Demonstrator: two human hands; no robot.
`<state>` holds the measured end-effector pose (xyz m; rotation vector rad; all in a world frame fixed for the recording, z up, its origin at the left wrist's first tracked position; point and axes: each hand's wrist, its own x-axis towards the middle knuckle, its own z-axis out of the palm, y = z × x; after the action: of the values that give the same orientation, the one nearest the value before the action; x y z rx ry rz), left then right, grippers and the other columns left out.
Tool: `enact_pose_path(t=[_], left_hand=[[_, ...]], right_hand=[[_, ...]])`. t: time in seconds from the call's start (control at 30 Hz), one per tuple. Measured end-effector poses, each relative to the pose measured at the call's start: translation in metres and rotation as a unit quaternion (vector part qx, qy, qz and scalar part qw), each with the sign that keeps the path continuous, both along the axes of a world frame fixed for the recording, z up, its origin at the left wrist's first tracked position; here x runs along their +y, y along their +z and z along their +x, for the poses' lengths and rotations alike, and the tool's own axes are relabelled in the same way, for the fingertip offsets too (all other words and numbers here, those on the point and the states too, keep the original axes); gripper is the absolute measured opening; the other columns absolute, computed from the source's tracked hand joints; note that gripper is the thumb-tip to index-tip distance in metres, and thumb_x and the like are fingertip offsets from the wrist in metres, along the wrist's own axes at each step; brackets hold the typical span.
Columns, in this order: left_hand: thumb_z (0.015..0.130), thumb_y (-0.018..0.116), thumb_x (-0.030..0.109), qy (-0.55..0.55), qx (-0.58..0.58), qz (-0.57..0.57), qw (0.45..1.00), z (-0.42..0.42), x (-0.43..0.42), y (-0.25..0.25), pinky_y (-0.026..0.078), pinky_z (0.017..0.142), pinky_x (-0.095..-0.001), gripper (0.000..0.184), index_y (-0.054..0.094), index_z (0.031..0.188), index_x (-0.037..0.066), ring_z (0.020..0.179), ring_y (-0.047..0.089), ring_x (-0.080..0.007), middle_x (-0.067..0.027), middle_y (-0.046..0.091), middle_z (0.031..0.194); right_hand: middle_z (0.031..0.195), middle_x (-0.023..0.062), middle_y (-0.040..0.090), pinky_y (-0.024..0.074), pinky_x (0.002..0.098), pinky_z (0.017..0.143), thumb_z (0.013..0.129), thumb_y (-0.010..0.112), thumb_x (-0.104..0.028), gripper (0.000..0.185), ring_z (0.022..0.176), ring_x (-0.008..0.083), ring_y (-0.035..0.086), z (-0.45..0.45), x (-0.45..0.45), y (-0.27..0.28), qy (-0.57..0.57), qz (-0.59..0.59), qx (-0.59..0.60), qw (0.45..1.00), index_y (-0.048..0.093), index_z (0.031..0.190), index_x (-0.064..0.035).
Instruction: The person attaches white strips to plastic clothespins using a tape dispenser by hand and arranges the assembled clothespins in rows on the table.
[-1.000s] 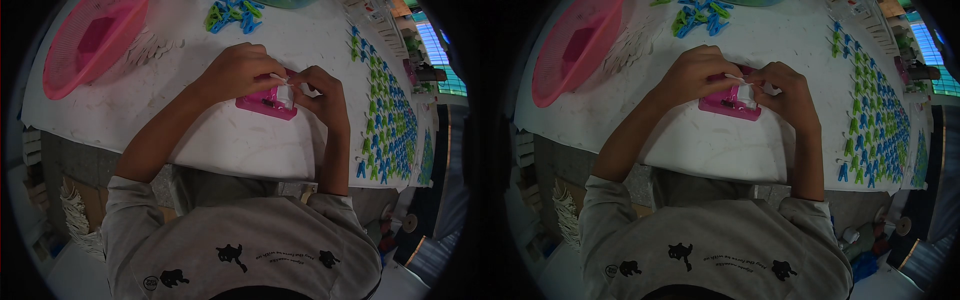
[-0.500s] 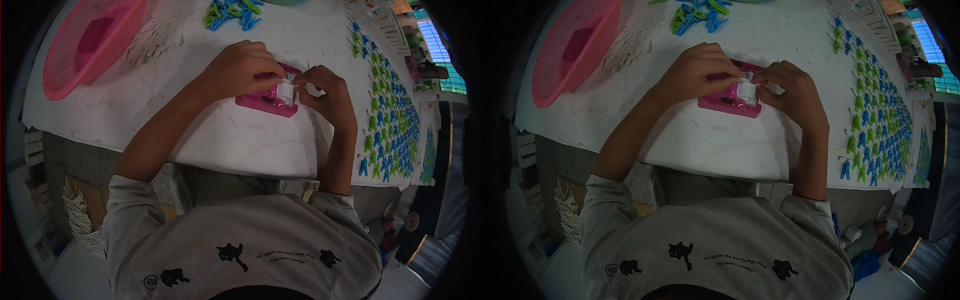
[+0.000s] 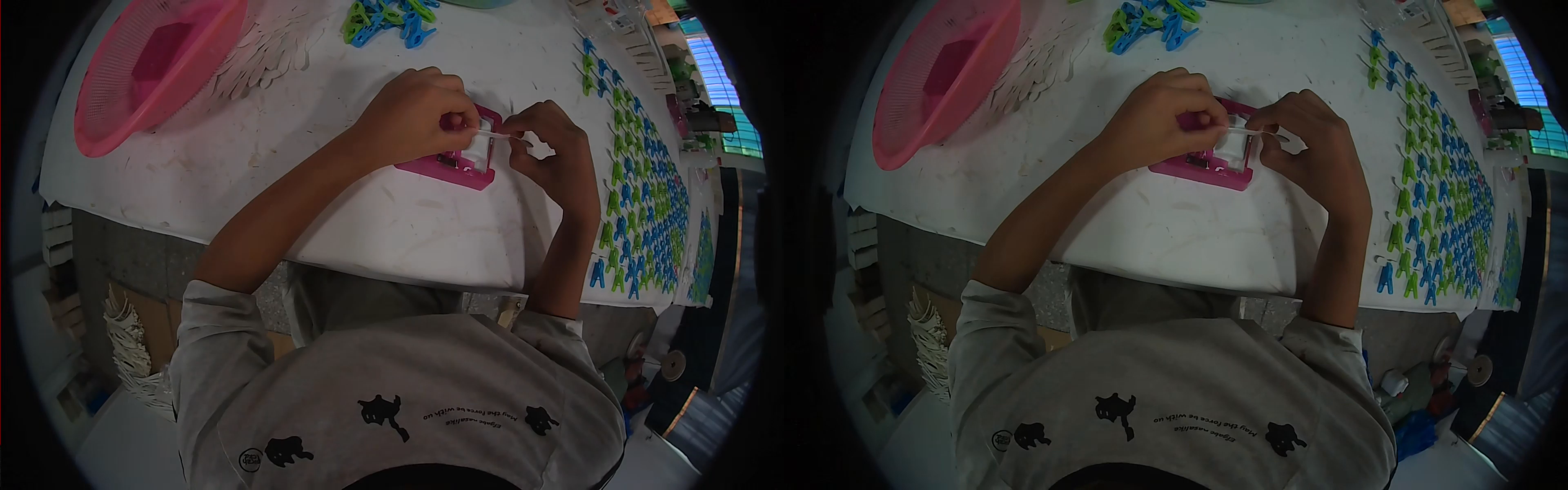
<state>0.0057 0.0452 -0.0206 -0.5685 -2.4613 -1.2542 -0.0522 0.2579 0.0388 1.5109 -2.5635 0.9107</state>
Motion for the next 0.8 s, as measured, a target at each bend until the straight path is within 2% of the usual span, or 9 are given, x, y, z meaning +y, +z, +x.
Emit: enact_pose_path(t=[0.07,0.27,0.47,0.67,0.8], left_hand=[[0.071,0.071,0.016,0.011,0.028,0.012,0.999,-0.001,0.000,-0.002,0.046,0.068,-0.0342,0.006,0.069,0.072,0.011,0.070,0.057,-0.0197,-0.0006,0.059,0.068],[0.069,0.070,0.017,0.008,0.016,0.038,0.999,0.000,-0.002,-0.003,0.047,0.071,-0.0346,0.008,0.068,0.072,0.010,0.071,0.056,-0.0209,-0.0021,0.059,0.069],[0.068,0.071,0.021,0.021,-0.008,0.029,0.999,0.001,-0.005,-0.001,0.048,0.073,-0.0370,0.014,0.068,0.073,0.008,0.075,0.058,-0.0246,-0.0050,0.062,0.075],[0.069,0.072,0.022,0.045,0.021,0.002,0.999,-0.003,-0.001,-0.006,0.049,0.069,-0.0398,0.021,0.068,0.077,0.003,0.075,0.061,-0.0293,-0.0092,0.063,0.078],[0.070,0.074,0.022,0.030,-0.011,0.015,0.999,-0.002,-0.007,-0.003,0.050,0.067,-0.0371,0.023,0.068,0.081,0.002,0.074,0.062,-0.0270,-0.0091,0.063,0.079]], right_hand=[[0.083,0.0040,0.065,0.0494,0.0301,0.067,0.067,0.067,0.005,0.027,0.078,0.0186,0.060,0.001,-0.002,0.004,-0.007,-0.021,0.006,1.000,0.068,0.091,-0.0063],[0.086,0.0029,0.064,0.0470,0.0260,0.064,0.068,0.067,0.005,0.035,0.076,0.0142,0.060,0.003,-0.021,0.010,0.004,-0.052,-0.018,0.998,0.065,0.100,-0.0080],[0.089,0.0041,0.063,0.0496,0.0244,0.066,0.071,0.068,0.004,0.035,0.078,0.0129,0.061,0.002,-0.036,0.006,0.033,-0.081,-0.044,0.995,0.063,0.104,-0.0083],[0.091,0.0047,0.063,0.0525,0.0240,0.070,0.073,0.070,0.003,0.034,0.081,0.0127,0.063,0.009,-0.046,-0.003,0.026,-0.092,-0.086,0.992,0.063,0.104,-0.0080],[0.091,0.0046,0.063,0.0532,0.0243,0.071,0.073,0.071,0.002,0.034,0.081,0.0126,0.063,0.007,-0.047,-0.002,0.026,-0.100,-0.073,0.992,0.063,0.104,-0.0081]])
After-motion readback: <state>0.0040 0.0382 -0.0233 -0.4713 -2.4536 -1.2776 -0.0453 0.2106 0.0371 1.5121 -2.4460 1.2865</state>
